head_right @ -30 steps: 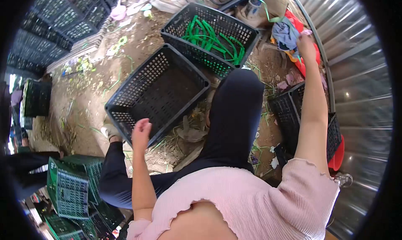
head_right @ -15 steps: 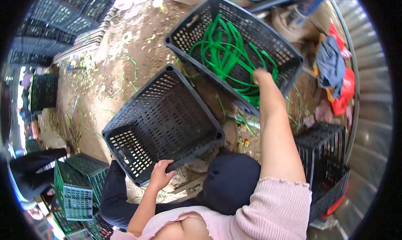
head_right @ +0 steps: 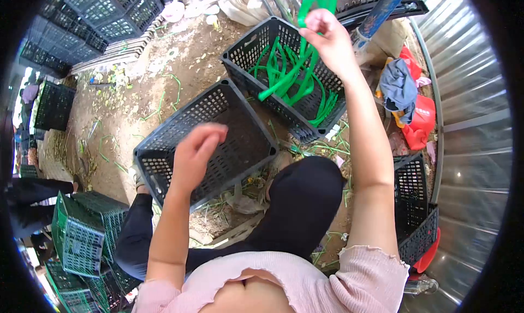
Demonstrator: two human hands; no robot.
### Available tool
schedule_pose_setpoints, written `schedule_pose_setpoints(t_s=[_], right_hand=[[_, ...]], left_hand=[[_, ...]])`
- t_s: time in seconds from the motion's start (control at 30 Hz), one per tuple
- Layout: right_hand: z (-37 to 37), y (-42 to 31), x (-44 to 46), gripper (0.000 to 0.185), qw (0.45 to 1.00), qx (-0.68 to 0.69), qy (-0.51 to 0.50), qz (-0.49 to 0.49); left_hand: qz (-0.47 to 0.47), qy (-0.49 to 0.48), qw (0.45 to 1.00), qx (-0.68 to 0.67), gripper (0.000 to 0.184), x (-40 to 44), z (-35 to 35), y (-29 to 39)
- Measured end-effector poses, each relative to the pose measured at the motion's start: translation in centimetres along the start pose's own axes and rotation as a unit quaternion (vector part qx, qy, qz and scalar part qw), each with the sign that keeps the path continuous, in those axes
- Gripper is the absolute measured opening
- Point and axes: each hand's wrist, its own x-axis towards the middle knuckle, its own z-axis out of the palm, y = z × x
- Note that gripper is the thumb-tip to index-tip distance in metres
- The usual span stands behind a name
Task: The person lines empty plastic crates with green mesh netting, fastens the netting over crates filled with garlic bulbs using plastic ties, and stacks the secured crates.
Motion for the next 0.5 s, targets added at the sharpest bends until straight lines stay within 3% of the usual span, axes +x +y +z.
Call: schedule_pose_setpoints(t_s=[0.07, 0.17, 0.27, 0.33, 0.37, 0.4, 0.47, 0.5], right_hand=[[0.6, -3.2, 0.9, 0.016, 0.993, 0.116, -0.027, 0.025], [3.4, -12.5, 0.3, 0.015, 0.984, 0.154, -0.050, 0.070], [7.4, -18.3, -2.1, 0.010, 0.984, 0.147, -0.094, 0.040], [10.3, -21.3, -4.9, 0.008, 0.978, 0.110, -0.178, 0.020], [11.7, -22.9, -6.8, 0.007, 0.965, 0.054, -0.256, -0.016], [12.9, -24.3, -8.8, 0.007, 0.942, -0.005, -0.331, -0.055], [15.8, -24.5, -12.8, 0.009, 0.886, 0.031, -0.452, -0.095], [16.6, -24.3, -14.6, 0.010, 0.863, 0.059, -0.493, -0.091]], left_hand=[[0.034, 0.025, 0.996, -0.075, 0.019, 1.1, 0.6, 2.9], [0.023, 0.042, 0.989, -0.142, 0.026, 1.7, -0.1, 7.2], [-0.016, 0.023, 0.959, -0.281, 0.033, -0.8, -1.8, 9.6], [-0.039, 0.029, 0.928, -0.368, 0.038, -3.0, -3.4, 9.7], [-0.035, 0.012, 0.902, -0.430, 0.050, -4.0, -4.5, 9.4], [-0.040, -0.002, 0.883, -0.467, 0.046, -4.9, -5.9, 9.0], [-0.045, -0.023, 0.839, -0.542, 0.039, -7.3, -9.8, 8.5], [-0.050, 0.067, 0.831, -0.550, 0.032, -8.6, -12.0, 9.1]])
